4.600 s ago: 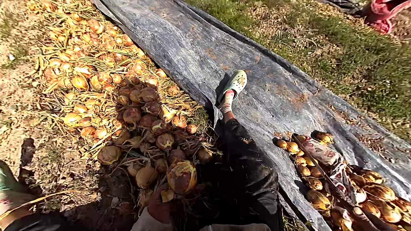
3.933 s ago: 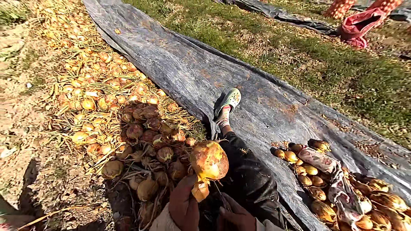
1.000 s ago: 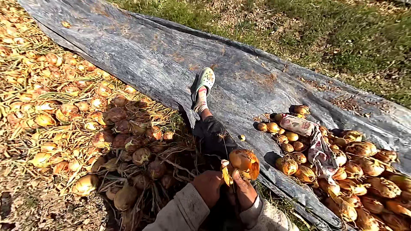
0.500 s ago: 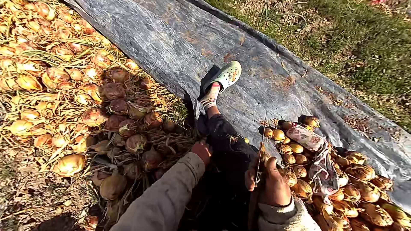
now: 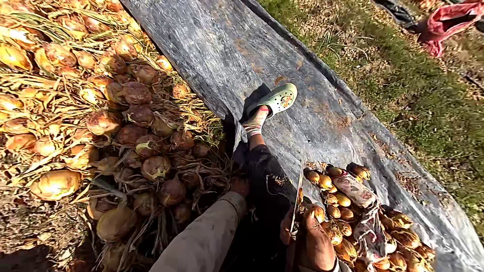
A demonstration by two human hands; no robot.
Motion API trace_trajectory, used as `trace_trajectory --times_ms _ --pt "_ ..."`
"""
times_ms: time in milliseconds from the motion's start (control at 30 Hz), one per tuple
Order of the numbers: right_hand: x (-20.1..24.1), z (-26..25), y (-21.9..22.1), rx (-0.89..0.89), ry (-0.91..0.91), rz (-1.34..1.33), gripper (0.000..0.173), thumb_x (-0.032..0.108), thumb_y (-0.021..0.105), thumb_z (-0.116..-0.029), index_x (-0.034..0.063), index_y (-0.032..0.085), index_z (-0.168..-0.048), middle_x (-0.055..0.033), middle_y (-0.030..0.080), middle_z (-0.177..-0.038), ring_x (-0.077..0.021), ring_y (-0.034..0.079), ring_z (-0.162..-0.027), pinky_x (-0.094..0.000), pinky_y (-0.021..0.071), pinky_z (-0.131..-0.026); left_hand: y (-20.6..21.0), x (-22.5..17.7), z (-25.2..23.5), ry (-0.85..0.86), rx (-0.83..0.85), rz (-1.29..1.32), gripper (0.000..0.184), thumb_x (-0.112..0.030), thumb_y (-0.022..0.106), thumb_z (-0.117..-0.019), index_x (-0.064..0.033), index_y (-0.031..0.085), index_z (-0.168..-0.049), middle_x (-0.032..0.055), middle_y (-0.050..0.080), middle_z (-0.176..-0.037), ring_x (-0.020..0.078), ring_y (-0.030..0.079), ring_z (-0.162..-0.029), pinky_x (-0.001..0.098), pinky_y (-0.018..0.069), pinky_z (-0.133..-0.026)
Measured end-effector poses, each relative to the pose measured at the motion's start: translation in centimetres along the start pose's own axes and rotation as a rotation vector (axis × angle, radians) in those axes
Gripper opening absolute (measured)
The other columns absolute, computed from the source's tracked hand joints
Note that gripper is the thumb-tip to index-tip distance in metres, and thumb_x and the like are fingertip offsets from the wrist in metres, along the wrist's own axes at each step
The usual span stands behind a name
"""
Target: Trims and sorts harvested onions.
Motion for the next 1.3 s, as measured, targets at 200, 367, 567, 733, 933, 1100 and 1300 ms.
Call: trace_trajectory --times_ms 200,367,567,733,933,1100,1300 --pt "-1.3 -0.5 1.1 0.056 0.004 0.049 0.034 0.044 0.062 -0.0999 0.0104 0.063 -0.097 -0.0031 0.068 -0.068 -0.0113 0.066 -0.054 -0.0252 0.0574 -0.051 -1.8 4.6 8.1 -0.081 -0.076 0.234 0.105 -0.054 0.087 -0.0707 -0.0050 0.043 -0.152 0.0234 0.061 -0.136 0.0387 0.060 -0.126 0.0557 0.0476 -0.108" --pt "-2.0 0.1 3.5 0.080 0.115 0.219 0.013 0.018 0.045 -0.0997 0.0108 0.055 -0.104 0.0028 0.067 -0.069 -0.0080 0.064 -0.054 -0.0228 0.0565 -0.052 -0.5 9.9 16.5 0.082 -0.347 0.832 0.085 -0.039 0.079 -0.0772 0.0010 0.047 -0.146 0.0223 0.063 -0.131 0.0260 0.064 -0.119 0.0421 0.0510 -0.104" --pt "-4.2 2.3 7.4 0.205 0.231 0.606 0.034 0.022 0.056 -0.0922 0.0026 0.050 -0.120 0.0050 0.062 -0.076 -0.0074 0.062 -0.058 -0.0261 0.0571 -0.055 0.7 13.2 25.1 0.174 -0.511 1.265 0.088 -0.039 0.078 -0.0743 0.0049 0.044 -0.142 0.0071 0.065 -0.122 0.0041 0.065 -0.105 0.0252 0.0545 -0.094" --pt "-5.5 5.1 11.9 0.417 0.073 0.994 0.063 0.027 0.076 -0.0810 -0.0081 0.051 -0.128 -0.0050 0.066 -0.099 -0.0046 0.065 -0.083 -0.0277 0.0576 -0.077 4.3 14.2 28.5 0.404 -0.440 1.443 0.103 -0.062 0.072 -0.0803 0.0073 0.035 -0.148 0.0115 0.059 -0.135 0.0079 0.060 -0.117 0.0300 0.0503 -0.102" --pt "-7.5 5.2 13.3 0.571 0.175 0.966 0.042 0.017 0.059 -0.0932 -0.0068 0.048 -0.126 0.0021 0.062 -0.103 0.0021 0.062 -0.092 -0.0229 0.0547 -0.086 5.1 16.5 30.4 0.725 -0.416 1.336 0.138 -0.047 0.094 -0.0587 0.0061 0.014 -0.158 0.0207 0.045 -0.153 0.0192 0.054 -0.134 0.0372 0.0458 -0.113" --pt "-9.5 5.6 15.4 0.702 0.291 0.706 0.027 0.022 0.062 -0.0964 0.0132 0.049 -0.118 0.0167 0.069 -0.098 0.0005 0.068 -0.092 -0.0262 0.0576 -0.087 5.3 18.0 32.3 0.562 -0.590 1.345 0.117 -0.017 0.097 -0.0567 0.0115 0.032 -0.150 0.0269 0.056 -0.140 0.0260 0.060 -0.128 0.0410 0.0478 -0.111" --pt "-11.2 8.0 19.5 0.720 0.353 1.018 0.056 0.028 0.074 -0.0827 -0.0018 0.053 -0.125 0.0042 0.066 -0.098 -0.0014 0.065 -0.084 -0.0259 0.0578 -0.078 8.0 20.9 32.9 0.684 -0.963 1.786 0.091 -0.050 0.085 -0.0753 -0.0033 0.043 -0.142 -0.0048 0.070 -0.121 0.0005 0.066 -0.110 0.0259 0.0548 -0.098"
Point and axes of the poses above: each hand's wrist, its own z-axis away from the middle knuckle, its own y-axis out of the palm, x = y × z, the point moved 1 cm from there along -z, towards the middle knuckle
